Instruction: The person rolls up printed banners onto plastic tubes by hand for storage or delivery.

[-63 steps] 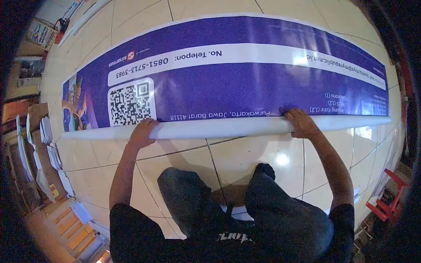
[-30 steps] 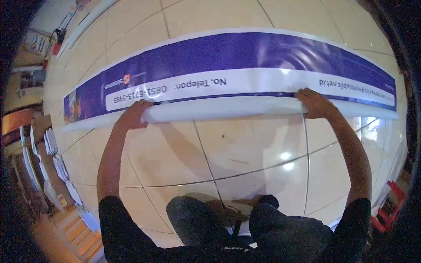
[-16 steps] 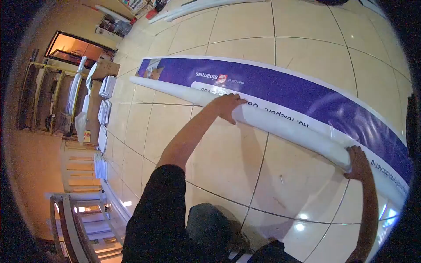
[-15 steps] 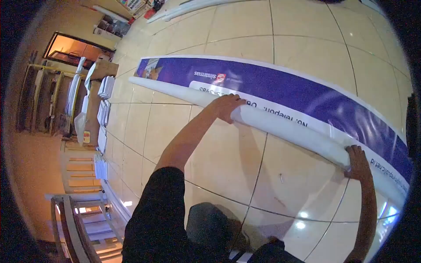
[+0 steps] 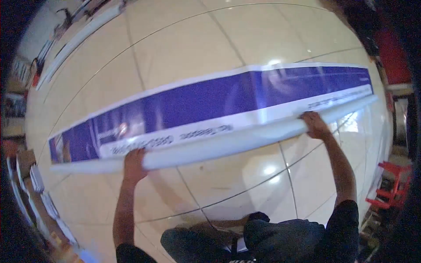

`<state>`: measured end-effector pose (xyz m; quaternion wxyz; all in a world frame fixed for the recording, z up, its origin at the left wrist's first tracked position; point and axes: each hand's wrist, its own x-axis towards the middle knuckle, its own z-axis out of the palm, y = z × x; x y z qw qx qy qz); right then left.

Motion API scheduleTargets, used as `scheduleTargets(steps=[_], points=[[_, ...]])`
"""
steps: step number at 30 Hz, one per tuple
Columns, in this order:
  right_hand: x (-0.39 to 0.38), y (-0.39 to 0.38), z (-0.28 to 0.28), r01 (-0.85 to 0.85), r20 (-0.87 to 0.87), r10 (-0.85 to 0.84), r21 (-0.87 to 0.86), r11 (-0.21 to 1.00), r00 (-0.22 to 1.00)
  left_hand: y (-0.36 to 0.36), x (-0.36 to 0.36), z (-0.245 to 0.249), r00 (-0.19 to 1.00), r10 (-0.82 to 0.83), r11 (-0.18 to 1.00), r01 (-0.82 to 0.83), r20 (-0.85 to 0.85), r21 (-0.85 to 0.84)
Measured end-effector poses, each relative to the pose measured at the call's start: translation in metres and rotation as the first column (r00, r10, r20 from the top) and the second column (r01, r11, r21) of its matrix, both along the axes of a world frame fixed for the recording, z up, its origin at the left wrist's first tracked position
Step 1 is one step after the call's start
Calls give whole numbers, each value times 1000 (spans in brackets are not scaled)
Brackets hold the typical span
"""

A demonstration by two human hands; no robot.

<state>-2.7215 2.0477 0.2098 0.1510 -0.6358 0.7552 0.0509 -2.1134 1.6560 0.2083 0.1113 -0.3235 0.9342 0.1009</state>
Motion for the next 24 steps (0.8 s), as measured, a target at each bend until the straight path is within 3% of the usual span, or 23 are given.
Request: scheduleTargets(steps=[1, 3, 5, 6, 7, 8, 9, 11, 12, 14, 15, 16, 17, 18, 20, 22, 23, 24], points=[[31, -21, 4, -25, 79, 24, 13, 1000, 997, -34, 58, -32, 999, -42, 999, 42, 8, -2], [106, -67, -2, -89, 175, 80, 45, 995, 981, -89, 135, -21, 996, -89, 994, 91, -30, 60], [103, -37, -30, -193, 236, 209, -91, 977, 949, -60, 144, 10, 995, -48, 997, 53, 82, -53], [130, -45, -29, -229, 230, 266, -175, 958, 936, -74, 176, 10, 991, -37, 996, 46, 127, -71], [152, -56, -27, -229, 145, 258, -191, 955, 955, -80, 211, 4, 998, -17, 995, 24, 67, -97], [169, -61, -25, -225, 52, 239, -194, 955, 970, -72, 224, 3, 991, 3, 993, 13, 135, -118], [171, -51, -29, -177, 39, 185, -160, 971, 982, -56, 222, -6, 981, 9, 990, 18, 194, -139], [168, -46, -25, -94, 26, 94, -12, 996, 995, -33, 207, -20, 996, 5, 997, 1, 85, -80], [166, -37, -26, -48, 11, 48, 9, 999, 999, -16, 181, -16, 992, 104, 992, -100, 64, -72], [146, -38, -29, -167, 108, 167, -10, 986, 980, -38, 185, -32, 993, -17, 999, 13, -119, -36], [127, -49, -39, -161, 85, 161, -1, 987, 983, -56, 170, -15, 999, 17, 992, -13, -28, 127], [108, -63, -52, -214, 282, 185, 75, 974, 941, -75, 159, 1, 997, 35, 956, -55, 75, 287], [93, -76, -60, -280, 479, 182, 141, 949, 858, -138, 233, -60, 994, -53, 955, 22, 99, 295], [82, -96, -47, -213, 590, 68, 180, 960, 805, -136, 199, -44, 964, 24, 899, -136, 265, 416], [93, -123, 14, -189, 392, 193, -49, 981, 899, -114, 131, -8, 945, 53, 907, -181, 323, 381], [108, -126, 9, -232, 331, 231, -38, 972, 915, -82, 89, 16, 973, -57, 972, 3, 224, 236], [115, -126, 7, -281, 273, 273, -10, 960, 923, -69, 80, 18, 969, -232, 970, 224, 85, 99], [113, -133, -4, -278, 273, 270, -12, 961, 923, -86, 92, 4, 968, -235, 969, 227, 87, 98]])
